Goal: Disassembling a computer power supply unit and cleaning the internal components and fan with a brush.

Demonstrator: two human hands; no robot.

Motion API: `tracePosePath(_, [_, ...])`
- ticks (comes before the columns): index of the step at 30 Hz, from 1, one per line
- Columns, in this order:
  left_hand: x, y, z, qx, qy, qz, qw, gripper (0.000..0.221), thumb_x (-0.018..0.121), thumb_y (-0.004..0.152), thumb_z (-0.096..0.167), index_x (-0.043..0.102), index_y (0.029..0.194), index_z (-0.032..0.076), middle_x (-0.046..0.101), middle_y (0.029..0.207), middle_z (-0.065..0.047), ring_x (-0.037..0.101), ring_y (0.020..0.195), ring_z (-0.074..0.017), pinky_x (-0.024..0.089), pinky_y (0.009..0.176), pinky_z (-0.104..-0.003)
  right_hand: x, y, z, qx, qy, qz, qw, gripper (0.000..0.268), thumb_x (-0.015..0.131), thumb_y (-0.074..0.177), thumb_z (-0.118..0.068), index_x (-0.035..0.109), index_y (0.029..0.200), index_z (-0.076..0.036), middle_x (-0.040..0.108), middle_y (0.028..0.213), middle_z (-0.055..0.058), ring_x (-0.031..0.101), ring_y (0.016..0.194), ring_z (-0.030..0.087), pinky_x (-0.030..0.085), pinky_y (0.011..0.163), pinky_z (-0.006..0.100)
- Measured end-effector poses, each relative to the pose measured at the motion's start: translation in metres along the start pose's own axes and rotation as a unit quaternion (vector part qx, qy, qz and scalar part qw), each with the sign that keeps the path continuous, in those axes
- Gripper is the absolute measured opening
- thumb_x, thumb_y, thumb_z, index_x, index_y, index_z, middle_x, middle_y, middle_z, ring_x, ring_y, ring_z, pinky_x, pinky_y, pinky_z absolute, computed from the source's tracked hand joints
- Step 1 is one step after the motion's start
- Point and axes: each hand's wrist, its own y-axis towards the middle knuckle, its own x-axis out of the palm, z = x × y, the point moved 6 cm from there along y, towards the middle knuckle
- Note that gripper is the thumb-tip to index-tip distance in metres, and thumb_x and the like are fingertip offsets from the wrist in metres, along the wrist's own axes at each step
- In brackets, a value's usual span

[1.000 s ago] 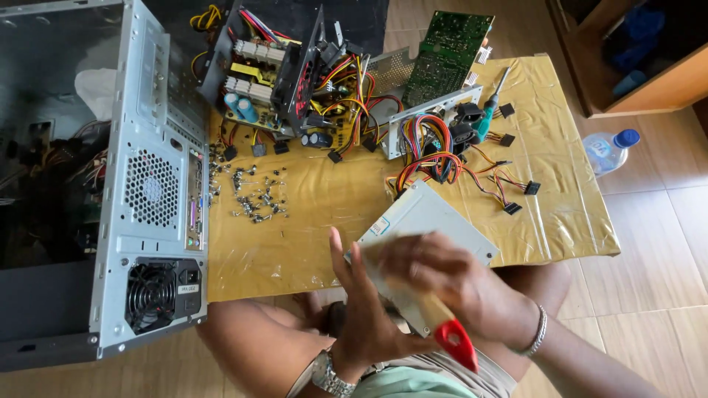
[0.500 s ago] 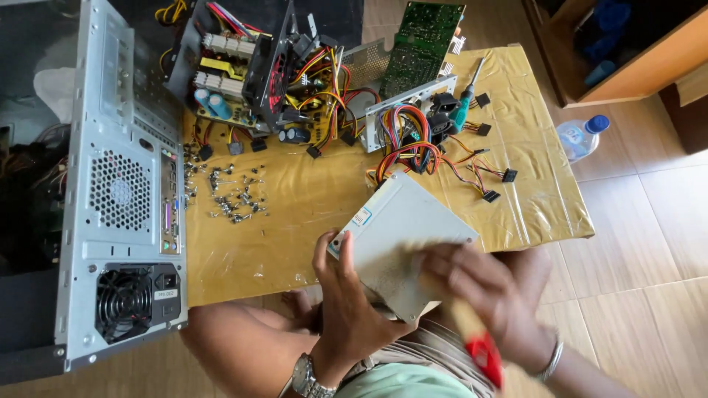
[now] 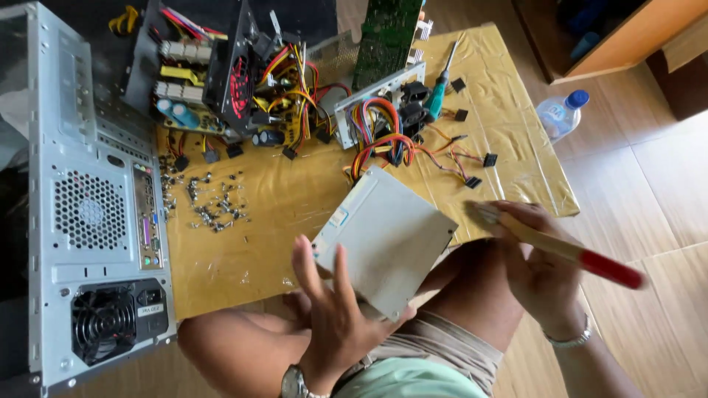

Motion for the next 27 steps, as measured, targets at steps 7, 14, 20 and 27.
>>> tracePosePath(7, [0.004, 0.013, 0.022, 0.252, 0.082, -0.066, 0.962, 0.039, 0.045, 0.113, 0.013, 0.038, 0.151, 0.009, 0.050, 0.155, -0.017, 0.049, 0.146, -0.0335, 0.030, 0.117, -0.068, -0.014, -0.020, -0.003, -0.126, -0.151, -0.146, 0.969, 0.038, 0.067, 0.097, -0.005, 0.058, 0.133, 0.003, 0.070, 0.124, 0.021, 0.074, 0.112, 0.029, 0.064, 0.103, 0.035])
tracePosePath(14, [-0.023, 0.055, 0.041, 0.141, -0.112, 0.028, 0.983, 0.060, 0.051, 0.102, 0.052, 0.050, 0.136, 0.003, 0.057, 0.144, -0.024, 0.058, 0.133, -0.0415, 0.042, 0.115, -0.060, 0.034, -0.038, -0.036, -0.140, -0.170, -0.089, 0.971, 0.023, 0.061, 0.101, -0.019, 0.067, 0.118, -0.005, 0.052, 0.114, 0.012, 0.069, 0.086, 0.017, 0.055, 0.075, 0.020])
tracePosePath(20, [-0.035, 0.057, 0.030, 0.057, -0.152, 0.034, 0.986, 0.076, 0.082, 0.077, 0.031, 0.046, 0.136, -0.002, 0.053, 0.142, -0.023, 0.055, 0.132, -0.0385, 0.043, 0.116, -0.056, 0.041, -0.027, 0.022, 0.105, 0.194, -0.404, 0.888, 0.019, 0.064, 0.098, -0.010, 0.068, 0.109, 0.005, 0.070, 0.114, 0.022, 0.071, 0.108, 0.038, 0.068, 0.089, 0.052])
tracePosePath(27, [-0.035, 0.061, 0.021, 0.038, -0.180, 0.036, 0.982, 0.065, 0.073, 0.087, 0.036, 0.047, 0.134, 0.000, 0.055, 0.141, -0.023, 0.056, 0.132, -0.0396, 0.043, 0.117, -0.055, 0.080, -0.027, -0.023, -0.030, -0.031, -0.518, 0.855, 0.035, 0.060, 0.096, -0.024, 0.065, 0.118, 0.002, 0.078, 0.108, 0.020, 0.081, 0.092, 0.031, 0.066, 0.085, 0.040])
